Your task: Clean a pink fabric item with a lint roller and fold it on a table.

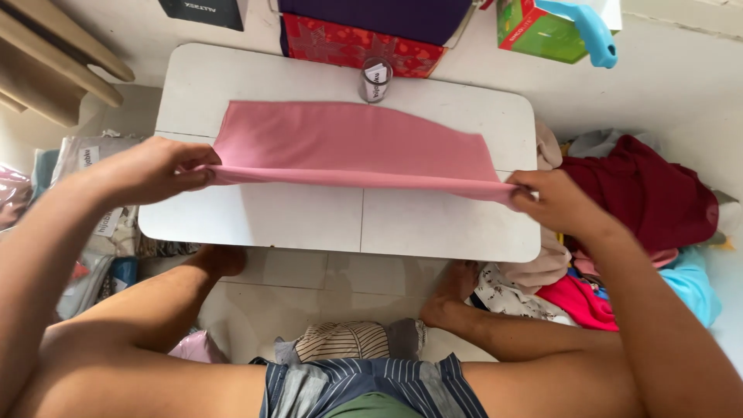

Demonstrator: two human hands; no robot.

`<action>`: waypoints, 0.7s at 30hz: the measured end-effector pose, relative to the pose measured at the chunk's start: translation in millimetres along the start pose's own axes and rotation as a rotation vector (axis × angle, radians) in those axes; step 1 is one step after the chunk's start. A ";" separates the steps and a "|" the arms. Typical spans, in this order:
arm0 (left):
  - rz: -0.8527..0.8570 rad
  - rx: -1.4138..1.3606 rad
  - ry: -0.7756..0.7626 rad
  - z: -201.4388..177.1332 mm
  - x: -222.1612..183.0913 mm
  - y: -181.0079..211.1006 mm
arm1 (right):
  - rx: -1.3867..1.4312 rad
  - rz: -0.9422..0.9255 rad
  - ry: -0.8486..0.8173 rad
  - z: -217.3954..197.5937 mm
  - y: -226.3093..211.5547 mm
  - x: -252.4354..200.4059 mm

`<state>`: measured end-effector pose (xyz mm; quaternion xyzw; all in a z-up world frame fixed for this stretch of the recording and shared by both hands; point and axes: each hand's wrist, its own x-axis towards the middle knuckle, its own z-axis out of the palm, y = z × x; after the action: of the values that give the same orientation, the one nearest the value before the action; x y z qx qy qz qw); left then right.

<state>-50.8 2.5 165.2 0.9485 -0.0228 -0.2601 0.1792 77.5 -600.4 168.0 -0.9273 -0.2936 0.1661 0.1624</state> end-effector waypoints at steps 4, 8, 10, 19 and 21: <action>-0.190 -0.223 -0.071 -55.7 -49.7 31.7 | 0.108 0.237 -0.180 -66.7 -17.2 -32.1; -0.217 -0.422 0.041 -77.0 -63.0 17.5 | 0.525 0.206 -0.150 -92.6 21.7 -41.4; -0.167 -0.291 0.102 -81.9 -42.9 10.8 | 0.382 0.303 -0.120 -97.7 -4.9 -18.5; -0.095 -0.139 0.221 -29.8 107.6 -20.7 | 0.194 0.313 0.056 -12.0 60.0 87.0; -0.056 -0.077 0.228 -12.0 135.4 -32.7 | 0.198 0.334 0.087 7.0 73.9 101.6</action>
<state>70.5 18.6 97.7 0.9646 0.0344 -0.1564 0.2095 189.3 -595.5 110.7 -0.9490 -0.1106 0.1783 0.2353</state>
